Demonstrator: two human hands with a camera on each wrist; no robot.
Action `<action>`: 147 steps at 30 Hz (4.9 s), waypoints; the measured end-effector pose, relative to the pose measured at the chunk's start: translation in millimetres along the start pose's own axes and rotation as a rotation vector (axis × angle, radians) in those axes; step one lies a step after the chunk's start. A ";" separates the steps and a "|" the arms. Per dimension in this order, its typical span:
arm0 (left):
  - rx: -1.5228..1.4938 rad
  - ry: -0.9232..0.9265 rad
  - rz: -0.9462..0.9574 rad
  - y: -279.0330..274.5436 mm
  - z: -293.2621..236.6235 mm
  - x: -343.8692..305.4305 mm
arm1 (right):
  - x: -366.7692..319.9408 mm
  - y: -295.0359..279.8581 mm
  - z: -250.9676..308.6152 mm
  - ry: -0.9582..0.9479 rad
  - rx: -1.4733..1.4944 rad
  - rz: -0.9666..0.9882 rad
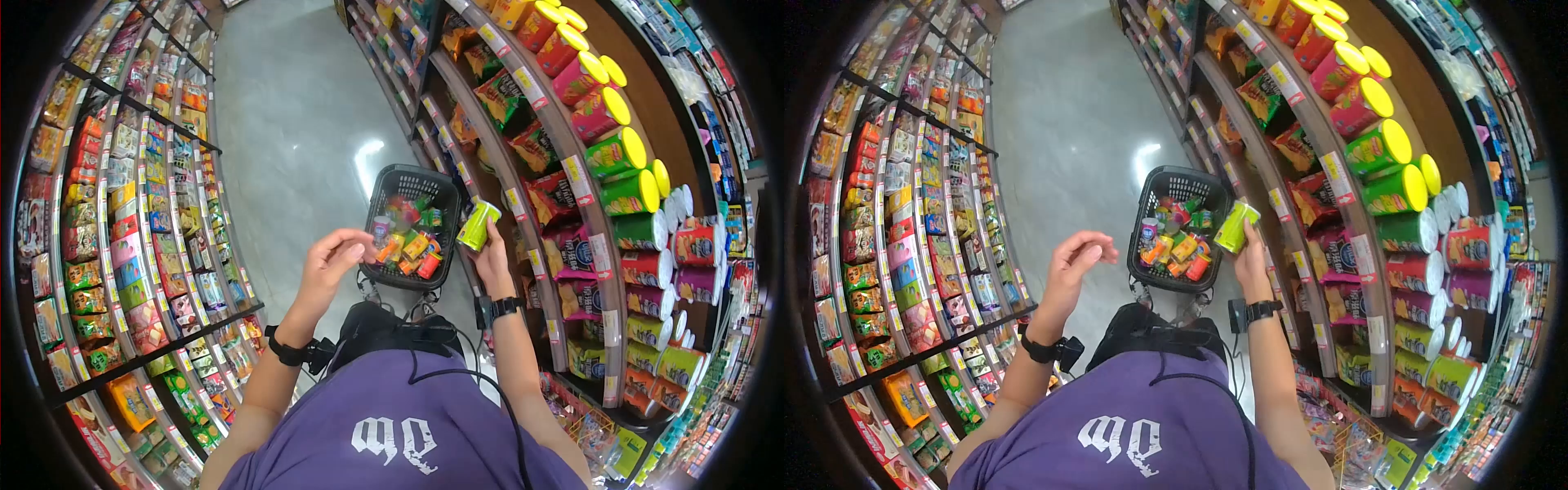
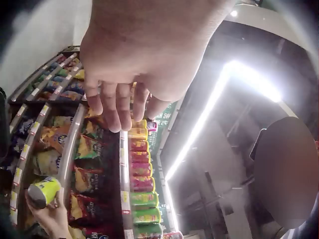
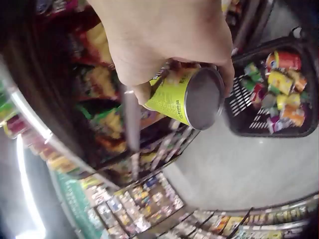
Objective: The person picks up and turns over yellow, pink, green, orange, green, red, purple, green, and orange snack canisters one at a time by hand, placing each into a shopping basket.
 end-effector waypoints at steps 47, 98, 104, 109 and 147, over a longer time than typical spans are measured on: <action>-0.127 -0.266 0.348 71.1 57.9 86.3 | -246.0 -130.8 84.6 -0.609 -0.624 -0.682; -0.397 0.008 0.270 23.6 31.0 25.9 | -369.5 10.2 241.8 -1.525 -1.328 -1.312; -0.049 0.154 0.478 54.8 -2.0 13.1 | -293.3 92.0 202.8 -1.419 -1.110 -0.412; 0.103 0.232 0.555 68.0 -5.1 1.2 | -261.3 155.2 160.7 -1.255 -1.090 0.154; 0.222 0.088 0.634 98.2 6.5 -16.4 | -216.6 120.9 89.6 -0.508 -0.454 0.469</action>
Point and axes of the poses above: each hand's wrist, its own x-axis towards the middle knuckle, its own y-axis out of the palm, z = x × y, the point moved 2 cm from there along x, towards the middle knuckle, and after that the axes turned 11 degrees about -x, right-handed, at the moved point
